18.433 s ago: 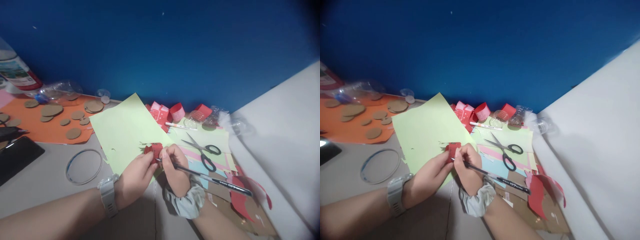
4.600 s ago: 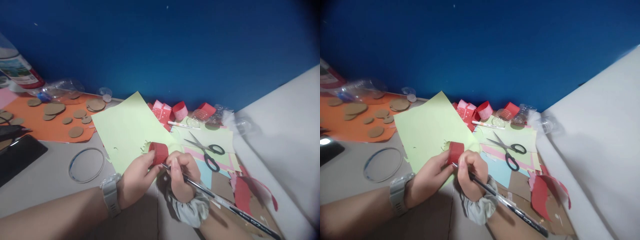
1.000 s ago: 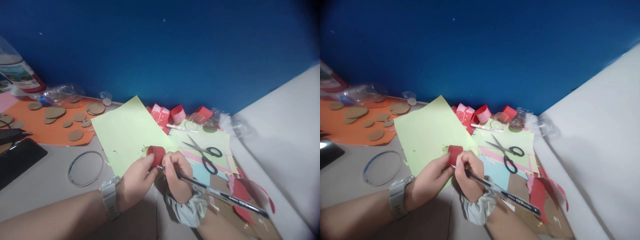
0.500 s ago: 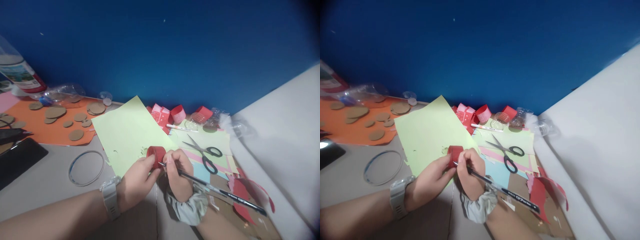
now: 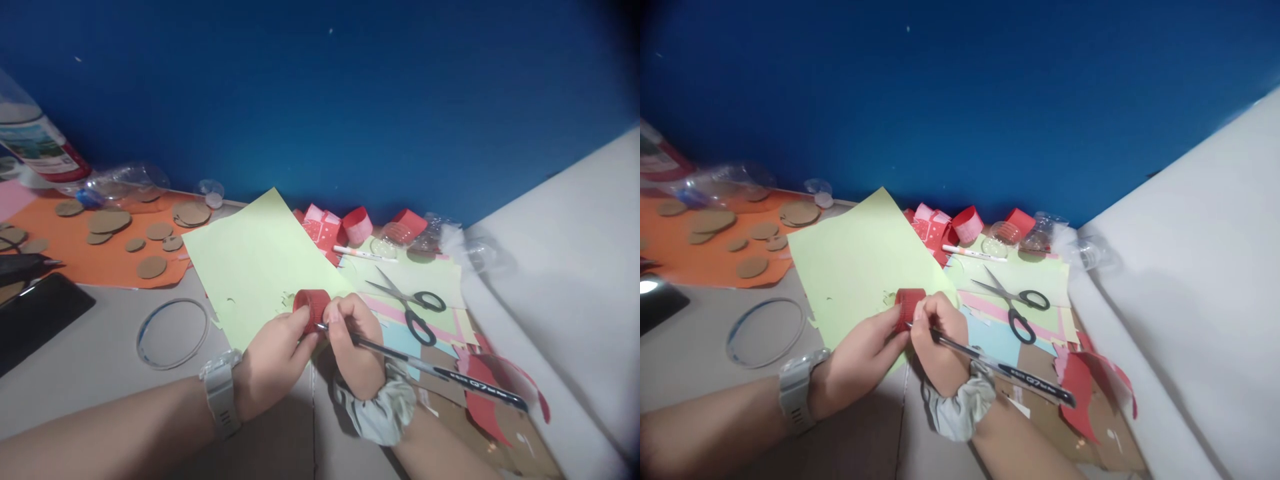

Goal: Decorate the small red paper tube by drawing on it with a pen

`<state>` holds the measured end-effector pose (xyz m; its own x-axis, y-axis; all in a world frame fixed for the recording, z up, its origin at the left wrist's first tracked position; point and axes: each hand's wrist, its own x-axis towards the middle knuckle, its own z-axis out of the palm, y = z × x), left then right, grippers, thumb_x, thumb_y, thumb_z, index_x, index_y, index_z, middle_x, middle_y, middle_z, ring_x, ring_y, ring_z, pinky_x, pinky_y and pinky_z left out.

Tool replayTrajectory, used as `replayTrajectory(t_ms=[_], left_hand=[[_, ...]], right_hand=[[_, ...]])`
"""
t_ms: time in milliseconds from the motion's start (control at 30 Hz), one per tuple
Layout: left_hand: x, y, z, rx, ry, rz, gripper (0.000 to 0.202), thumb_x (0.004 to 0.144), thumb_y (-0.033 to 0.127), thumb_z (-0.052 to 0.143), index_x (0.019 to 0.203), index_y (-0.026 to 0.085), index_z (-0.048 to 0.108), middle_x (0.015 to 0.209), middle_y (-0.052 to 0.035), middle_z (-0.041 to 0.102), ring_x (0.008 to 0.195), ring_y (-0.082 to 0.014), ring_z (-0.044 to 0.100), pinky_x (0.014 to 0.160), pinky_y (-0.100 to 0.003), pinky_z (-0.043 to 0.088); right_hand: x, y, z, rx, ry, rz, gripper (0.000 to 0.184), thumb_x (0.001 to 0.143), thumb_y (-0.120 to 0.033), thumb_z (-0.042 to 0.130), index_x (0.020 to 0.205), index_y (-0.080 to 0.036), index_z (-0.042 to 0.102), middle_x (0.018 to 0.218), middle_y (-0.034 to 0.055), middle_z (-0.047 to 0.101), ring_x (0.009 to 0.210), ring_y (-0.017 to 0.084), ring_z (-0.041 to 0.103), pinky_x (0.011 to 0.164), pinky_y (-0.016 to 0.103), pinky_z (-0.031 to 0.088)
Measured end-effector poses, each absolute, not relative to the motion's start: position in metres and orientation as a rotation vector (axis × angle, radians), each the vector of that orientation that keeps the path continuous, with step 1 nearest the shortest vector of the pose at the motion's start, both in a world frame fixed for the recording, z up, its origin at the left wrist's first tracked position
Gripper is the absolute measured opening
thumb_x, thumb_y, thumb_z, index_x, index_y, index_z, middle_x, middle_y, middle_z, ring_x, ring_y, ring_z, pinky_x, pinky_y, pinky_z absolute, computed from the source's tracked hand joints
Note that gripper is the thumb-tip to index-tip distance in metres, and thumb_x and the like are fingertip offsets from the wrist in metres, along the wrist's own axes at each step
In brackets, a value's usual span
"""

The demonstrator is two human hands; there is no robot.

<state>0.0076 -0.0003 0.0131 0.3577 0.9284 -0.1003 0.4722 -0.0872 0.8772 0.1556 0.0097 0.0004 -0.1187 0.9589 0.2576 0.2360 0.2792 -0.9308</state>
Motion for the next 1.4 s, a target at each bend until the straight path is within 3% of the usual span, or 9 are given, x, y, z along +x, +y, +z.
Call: replayTrajectory(t_ms=[1400], left_hand=[[0.0082, 0.0007, 0.0096, 1.708, 1.258, 0.624, 0.010, 0.087, 0.019, 0.040, 0.092, 0.019, 0.049, 0.089, -0.0090, 0.067, 0.080, -0.0234, 0.062, 0.074, -0.034, 0.046]], right_hand=[[0.1558, 0.0097, 0.0004, -1.129, -1.629, 0.906, 0.022, 0.092, -0.022, 0.048, 0.072, -0.023, 0.039, 0.066, -0.0050, 0.045, 0.058, 0.012, 0.041, 0.055, 0.026, 0.035]])
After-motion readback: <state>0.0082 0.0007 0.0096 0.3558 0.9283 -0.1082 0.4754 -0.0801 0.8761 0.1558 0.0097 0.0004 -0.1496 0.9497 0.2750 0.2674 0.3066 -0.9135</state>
